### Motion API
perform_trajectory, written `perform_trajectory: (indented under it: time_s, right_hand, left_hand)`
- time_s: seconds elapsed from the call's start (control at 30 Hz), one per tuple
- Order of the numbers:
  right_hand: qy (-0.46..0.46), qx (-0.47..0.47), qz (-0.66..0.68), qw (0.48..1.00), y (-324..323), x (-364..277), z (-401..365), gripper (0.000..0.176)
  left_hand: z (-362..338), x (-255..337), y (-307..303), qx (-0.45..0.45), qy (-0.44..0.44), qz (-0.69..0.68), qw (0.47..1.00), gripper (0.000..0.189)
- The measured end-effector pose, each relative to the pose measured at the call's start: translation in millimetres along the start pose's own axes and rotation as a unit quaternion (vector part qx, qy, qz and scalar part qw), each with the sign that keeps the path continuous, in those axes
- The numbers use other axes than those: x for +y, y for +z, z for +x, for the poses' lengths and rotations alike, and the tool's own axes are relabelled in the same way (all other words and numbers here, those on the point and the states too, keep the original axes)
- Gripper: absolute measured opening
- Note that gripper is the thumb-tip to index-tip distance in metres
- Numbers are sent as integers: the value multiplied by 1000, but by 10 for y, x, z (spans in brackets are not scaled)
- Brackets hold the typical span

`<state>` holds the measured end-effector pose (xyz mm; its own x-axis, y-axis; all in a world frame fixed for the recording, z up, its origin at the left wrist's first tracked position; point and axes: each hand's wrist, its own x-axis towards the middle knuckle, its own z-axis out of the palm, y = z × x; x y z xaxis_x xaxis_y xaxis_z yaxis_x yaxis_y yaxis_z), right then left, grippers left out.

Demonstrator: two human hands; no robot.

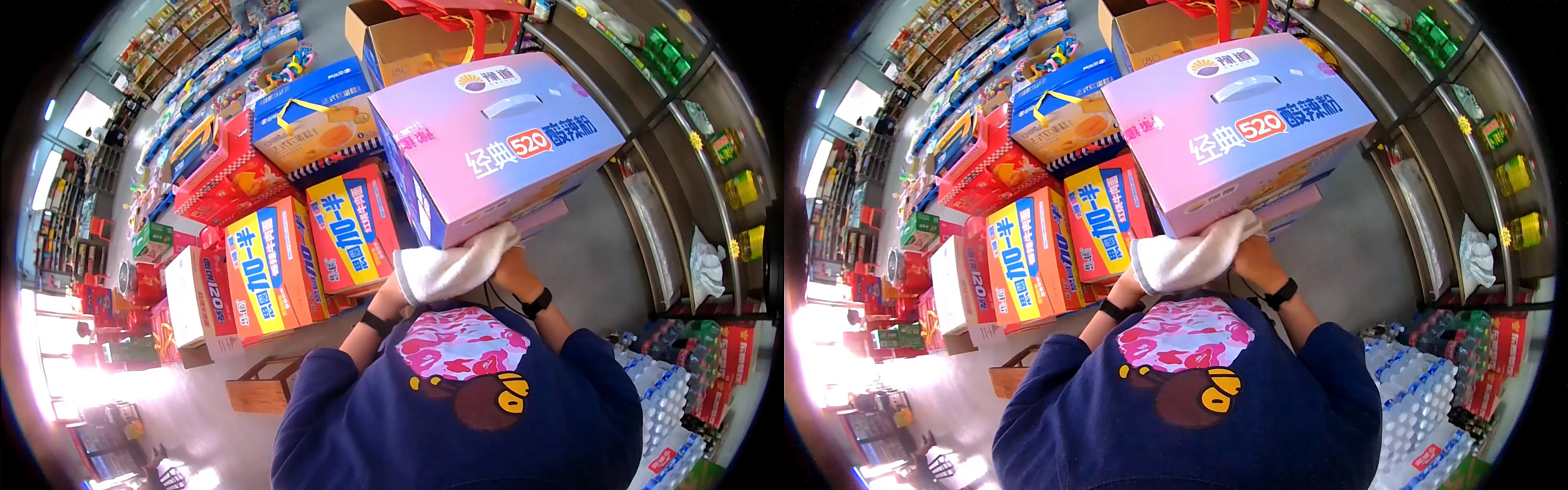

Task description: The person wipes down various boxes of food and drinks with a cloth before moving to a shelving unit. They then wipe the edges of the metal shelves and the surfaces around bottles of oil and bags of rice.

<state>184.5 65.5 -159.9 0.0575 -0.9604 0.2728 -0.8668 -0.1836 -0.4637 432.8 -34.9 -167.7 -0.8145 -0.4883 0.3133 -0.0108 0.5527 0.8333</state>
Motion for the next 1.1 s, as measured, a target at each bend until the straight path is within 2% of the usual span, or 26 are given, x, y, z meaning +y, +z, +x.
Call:
perform_trajectory:
  time_s: [0.07,0.1,0.13,0.2,0.27,0.3,0.33,0.43,0.47,0.53,0.57,0.6,0.67,0.7,0.8,0.97,1.1]
  right_hand:
    - [-89,161,48,982,-213,-68,68,56]
    - [-92,171,44,980,-366,-118,117,58]
    - [-84,204,11,975,-497,-273,204,58]
    - [-142,232,-66,960,-958,-820,669,61]
    - [-181,351,-26,918,-726,-954,973,48]
    - [-201,254,-24,946,-904,-1054,899,40]
    - [-204,232,-56,950,-868,-1183,990,34]
    - [-180,305,-117,928,-804,-1362,1137,31]
    - [-181,304,-118,928,-800,-1378,1126,31]
    - [-186,317,-117,923,-764,-1406,1081,26]
    - [-183,310,-109,927,-709,-1381,1042,22]
    - [-183,307,-108,928,-651,-1315,1012,22]
    - [-257,323,-130,902,-495,-1098,897,27]
    - [-244,273,-85,927,-279,-865,793,37]
    - [-250,191,-47,948,-40,-621,620,38]
    - [-251,84,-2,964,-24,-785,537,39]
    - [-278,22,9,960,-220,-1144,728,40]
  left_hand:
    - [177,461,-224,74,123,128,981,42]
    - [169,393,-156,105,108,159,976,40]
    - [327,593,-238,102,131,150,975,39]
    - [471,722,-229,136,75,124,980,46]
    - [681,779,-236,174,73,68,980,47]
    - [772,799,-234,207,68,12,976,48]
    - [859,814,-232,240,63,-43,968,50]
    - [1055,838,-265,336,54,-203,918,54]
    - [1008,870,-270,253,5,-421,871,55]
    - [900,653,-162,229,-50,-213,949,52]
    - [811,296,-91,183,65,-13,981,51]
    - [728,372,51,220,10,-247,944,50]
    - [490,167,183,184,2,-102,978,46]
    - [448,95,227,175,-6,-90,980,46]
    - [437,29,282,153,-47,-95,982,46]
    - [394,137,167,106,-121,-74,984,46]
    - [406,343,-162,30,-234,-37,971,47]
